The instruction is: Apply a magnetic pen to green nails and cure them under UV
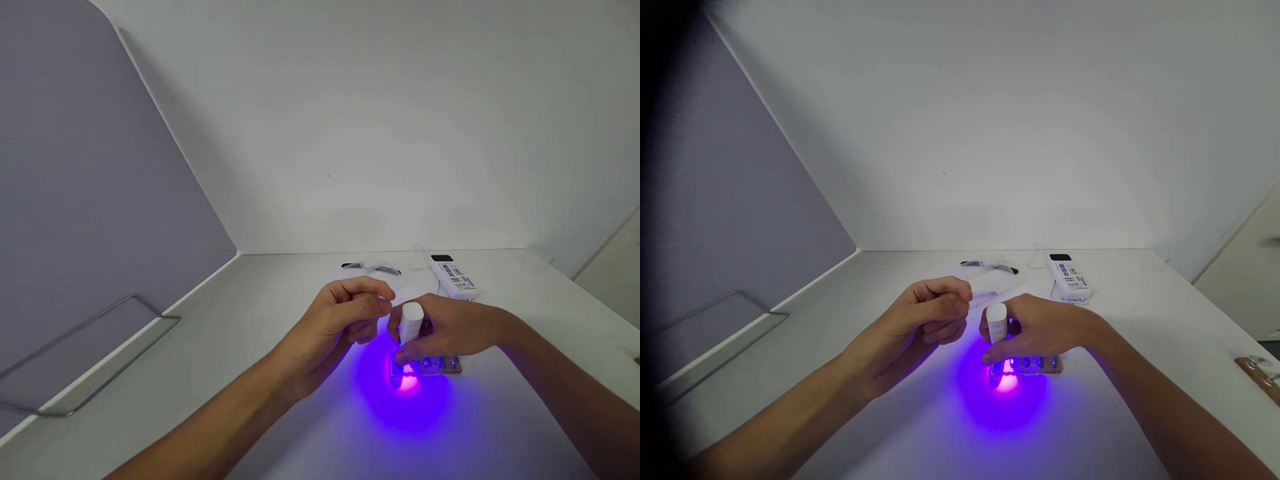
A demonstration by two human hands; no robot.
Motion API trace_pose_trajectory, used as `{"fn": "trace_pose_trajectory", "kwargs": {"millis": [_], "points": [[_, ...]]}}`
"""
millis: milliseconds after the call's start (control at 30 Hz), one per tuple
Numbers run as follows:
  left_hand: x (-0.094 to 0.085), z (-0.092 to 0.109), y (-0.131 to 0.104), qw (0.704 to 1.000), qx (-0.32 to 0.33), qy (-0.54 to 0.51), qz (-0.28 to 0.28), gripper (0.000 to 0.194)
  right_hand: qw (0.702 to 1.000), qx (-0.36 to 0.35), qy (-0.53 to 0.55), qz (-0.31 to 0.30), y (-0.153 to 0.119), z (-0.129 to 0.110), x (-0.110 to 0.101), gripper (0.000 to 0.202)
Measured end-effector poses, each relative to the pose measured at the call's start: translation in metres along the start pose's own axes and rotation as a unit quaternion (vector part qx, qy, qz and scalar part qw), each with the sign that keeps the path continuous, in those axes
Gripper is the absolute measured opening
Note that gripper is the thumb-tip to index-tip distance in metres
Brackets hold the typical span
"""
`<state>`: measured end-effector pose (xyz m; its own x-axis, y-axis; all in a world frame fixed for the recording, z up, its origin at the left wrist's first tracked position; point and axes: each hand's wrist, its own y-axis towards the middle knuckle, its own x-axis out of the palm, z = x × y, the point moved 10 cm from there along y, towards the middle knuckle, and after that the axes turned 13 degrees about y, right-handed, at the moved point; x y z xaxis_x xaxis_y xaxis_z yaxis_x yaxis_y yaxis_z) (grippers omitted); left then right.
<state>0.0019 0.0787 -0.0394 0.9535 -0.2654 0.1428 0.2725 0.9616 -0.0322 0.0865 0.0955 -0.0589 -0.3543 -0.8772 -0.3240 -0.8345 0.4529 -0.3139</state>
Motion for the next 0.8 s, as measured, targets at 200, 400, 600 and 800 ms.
{"fn": "trace_pose_trajectory", "kwargs": {"millis": [200, 400, 600, 800], "points": [[-0.0021, -0.0041, -0.001, 1.0, -0.007, 0.007, 0.0, 0.004, 1.0, -0.013, 0.005, -0.007, 0.0015, -0.001, 0.0004, 0.035], [-0.0038, -0.0022, 0.0007, 1.0, 0.003, 0.009, 0.021, 0.033, 1.0, -0.011, 0.002, -0.001, 0.0005, -0.0018, -0.0001, 0.035], [-0.0026, -0.0023, 0.0006, 1.0, -0.002, 0.011, 0.01, 0.006, 1.0, -0.014, -0.014, 0.01, -0.0004, -0.0047, -0.0024, 0.032], [-0.0009, -0.0003, 0.0002, 1.0, 0.001, 0.02, 0.008, 0.003, 1.0, -0.007, -0.007, 0.004, -0.0002, -0.0029, -0.0014, 0.034]]}}
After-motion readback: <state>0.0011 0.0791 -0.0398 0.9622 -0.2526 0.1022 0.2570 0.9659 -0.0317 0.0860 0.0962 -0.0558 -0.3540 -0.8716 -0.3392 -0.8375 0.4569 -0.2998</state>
